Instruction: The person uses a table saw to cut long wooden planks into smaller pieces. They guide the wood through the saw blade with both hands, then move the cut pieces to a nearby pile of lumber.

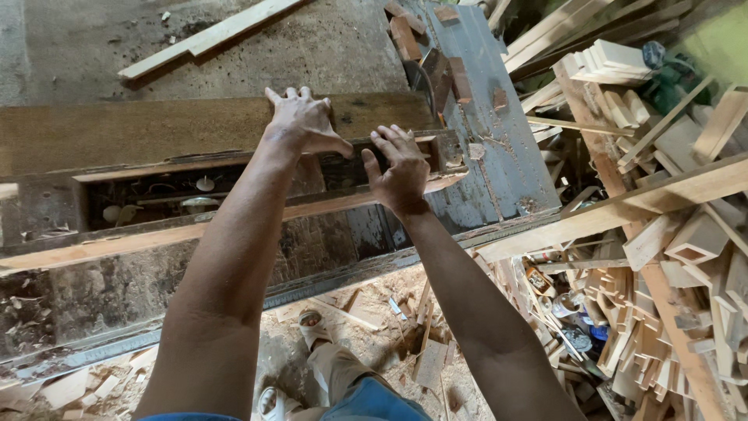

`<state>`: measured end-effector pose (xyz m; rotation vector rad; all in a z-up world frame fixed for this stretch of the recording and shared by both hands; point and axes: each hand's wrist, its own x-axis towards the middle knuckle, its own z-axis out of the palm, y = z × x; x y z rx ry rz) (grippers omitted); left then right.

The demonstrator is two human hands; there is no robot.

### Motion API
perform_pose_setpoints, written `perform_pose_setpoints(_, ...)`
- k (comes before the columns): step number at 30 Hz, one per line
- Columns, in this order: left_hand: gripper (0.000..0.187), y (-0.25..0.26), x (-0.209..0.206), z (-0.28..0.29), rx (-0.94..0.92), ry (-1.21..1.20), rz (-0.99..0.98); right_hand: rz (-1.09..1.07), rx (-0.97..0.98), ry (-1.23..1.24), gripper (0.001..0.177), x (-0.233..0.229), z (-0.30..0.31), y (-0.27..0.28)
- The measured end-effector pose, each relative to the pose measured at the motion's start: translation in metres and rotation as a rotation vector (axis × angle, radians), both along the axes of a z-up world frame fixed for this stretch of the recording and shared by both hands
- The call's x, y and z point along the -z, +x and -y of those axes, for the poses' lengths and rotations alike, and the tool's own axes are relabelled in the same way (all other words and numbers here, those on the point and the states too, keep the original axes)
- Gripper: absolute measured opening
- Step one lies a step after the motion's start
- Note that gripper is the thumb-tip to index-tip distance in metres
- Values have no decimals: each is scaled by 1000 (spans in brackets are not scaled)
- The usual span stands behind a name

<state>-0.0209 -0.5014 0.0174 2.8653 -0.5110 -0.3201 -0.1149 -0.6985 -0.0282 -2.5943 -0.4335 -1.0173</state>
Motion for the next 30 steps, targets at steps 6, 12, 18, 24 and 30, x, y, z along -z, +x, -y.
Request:
perform_pose_setpoints(6,115,-1,3,-1,3,-28,4,18,3,-11,32,3,2,1)
perform_pose_setpoints(12,114,-1,0,-1,7,-38,-14,37,5,-5,32,5,2,3)
perform_pose_setpoints(18,116,2,4,-1,-3,-19,-8,39,-1,1,31,3,0,3)
perform_pose_setpoints(24,115,0,3,-1,2,-16,5,57,2,-2,32,4,1,3)
perform_pose_setpoints(30,118,1,7,-1,4,-8,32,44,4,20,31,4,-1,4)
